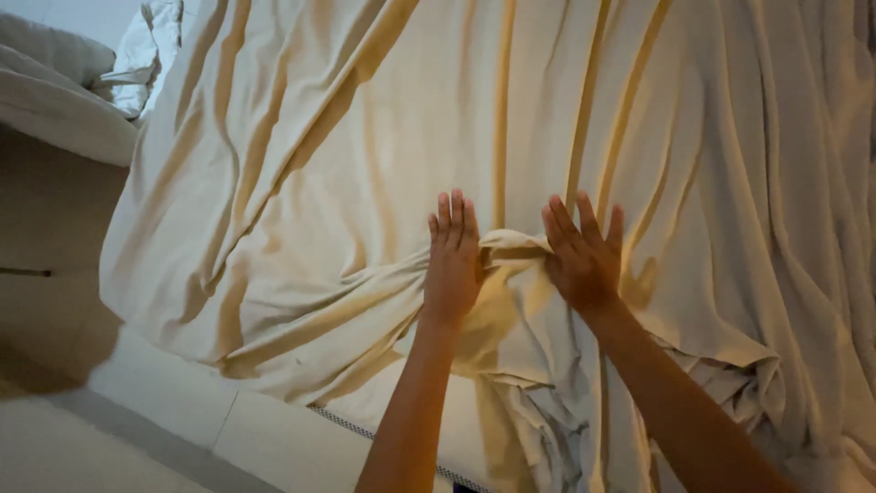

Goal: The person gathers a wrinkled white bedsheet from the center of the bed and pulls it towards the foot of the bed. They then smooth the sheet across the mattress surface with both hands, working from the foot towards the headboard to remove wrinkles.

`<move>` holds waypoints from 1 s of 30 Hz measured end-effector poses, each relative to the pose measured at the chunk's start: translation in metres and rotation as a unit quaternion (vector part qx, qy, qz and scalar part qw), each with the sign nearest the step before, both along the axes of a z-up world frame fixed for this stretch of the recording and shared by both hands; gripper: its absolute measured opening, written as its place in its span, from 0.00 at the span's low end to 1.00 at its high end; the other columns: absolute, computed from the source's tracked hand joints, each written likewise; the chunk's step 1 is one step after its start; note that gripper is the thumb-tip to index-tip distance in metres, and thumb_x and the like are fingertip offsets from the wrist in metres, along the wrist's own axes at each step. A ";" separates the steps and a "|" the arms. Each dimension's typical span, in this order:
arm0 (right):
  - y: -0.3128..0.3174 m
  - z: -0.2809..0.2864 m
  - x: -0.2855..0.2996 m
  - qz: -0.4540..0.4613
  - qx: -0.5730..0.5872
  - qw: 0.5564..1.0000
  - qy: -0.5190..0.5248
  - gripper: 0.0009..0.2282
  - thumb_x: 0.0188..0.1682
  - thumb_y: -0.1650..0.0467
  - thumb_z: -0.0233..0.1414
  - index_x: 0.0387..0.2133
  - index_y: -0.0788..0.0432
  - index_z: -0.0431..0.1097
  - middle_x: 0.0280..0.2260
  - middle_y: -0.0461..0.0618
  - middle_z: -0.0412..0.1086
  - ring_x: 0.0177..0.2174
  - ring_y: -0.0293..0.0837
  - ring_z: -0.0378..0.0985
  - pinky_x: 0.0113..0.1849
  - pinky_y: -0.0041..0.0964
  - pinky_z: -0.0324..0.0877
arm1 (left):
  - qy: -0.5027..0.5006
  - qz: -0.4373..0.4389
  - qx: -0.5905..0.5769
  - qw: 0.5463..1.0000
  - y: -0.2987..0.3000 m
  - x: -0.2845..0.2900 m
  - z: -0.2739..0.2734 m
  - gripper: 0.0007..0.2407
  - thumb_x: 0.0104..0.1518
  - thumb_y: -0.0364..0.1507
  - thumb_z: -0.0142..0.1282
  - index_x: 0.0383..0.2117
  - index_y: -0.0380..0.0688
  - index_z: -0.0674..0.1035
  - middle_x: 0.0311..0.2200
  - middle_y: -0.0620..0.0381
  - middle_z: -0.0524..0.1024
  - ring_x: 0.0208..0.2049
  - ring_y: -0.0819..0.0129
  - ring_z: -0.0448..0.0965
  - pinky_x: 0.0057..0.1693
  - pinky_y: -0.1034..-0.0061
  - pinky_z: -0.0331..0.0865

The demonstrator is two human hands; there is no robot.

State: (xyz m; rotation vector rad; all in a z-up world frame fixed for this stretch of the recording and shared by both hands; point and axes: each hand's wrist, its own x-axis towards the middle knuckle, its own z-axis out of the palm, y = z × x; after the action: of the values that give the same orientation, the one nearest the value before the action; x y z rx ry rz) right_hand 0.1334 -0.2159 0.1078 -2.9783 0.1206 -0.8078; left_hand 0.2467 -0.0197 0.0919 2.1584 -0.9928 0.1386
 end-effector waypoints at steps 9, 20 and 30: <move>-0.042 0.011 0.044 0.061 -0.029 0.998 0.019 0.29 0.42 0.69 0.62 0.61 0.55 0.70 0.65 0.46 0.66 0.69 0.53 0.57 0.66 0.70 0.40 | -0.005 0.014 -0.003 1.000 -0.035 0.044 -0.008 0.31 0.62 0.25 0.50 0.71 0.30 0.52 0.75 0.37 0.44 0.76 0.39 0.38 0.76 0.45 0.38; -0.057 -0.042 0.071 0.023 -0.045 0.996 0.070 0.20 0.54 0.66 0.54 0.60 0.53 0.71 0.64 0.44 0.67 0.68 0.52 0.59 0.65 0.69 0.43 | -0.004 0.015 0.103 0.995 -0.047 0.056 -0.057 0.29 0.61 0.29 0.49 0.69 0.29 0.57 0.72 0.37 0.52 0.75 0.43 0.46 0.75 0.48 0.42; -0.059 -0.039 0.080 0.036 0.071 0.994 0.081 0.21 0.49 0.66 0.56 0.58 0.55 0.71 0.64 0.47 0.65 0.66 0.53 0.58 0.65 0.65 0.46 | -0.004 0.022 0.094 0.995 -0.047 0.056 -0.045 0.25 0.64 0.30 0.44 0.68 0.29 0.60 0.72 0.36 0.53 0.75 0.44 0.48 0.76 0.51 0.41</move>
State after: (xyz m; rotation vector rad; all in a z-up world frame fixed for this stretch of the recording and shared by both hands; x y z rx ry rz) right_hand 0.2135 -0.2748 0.0688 -2.8912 0.0723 -0.5252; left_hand 0.3023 -0.0664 0.0464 2.3519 -0.9980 0.0767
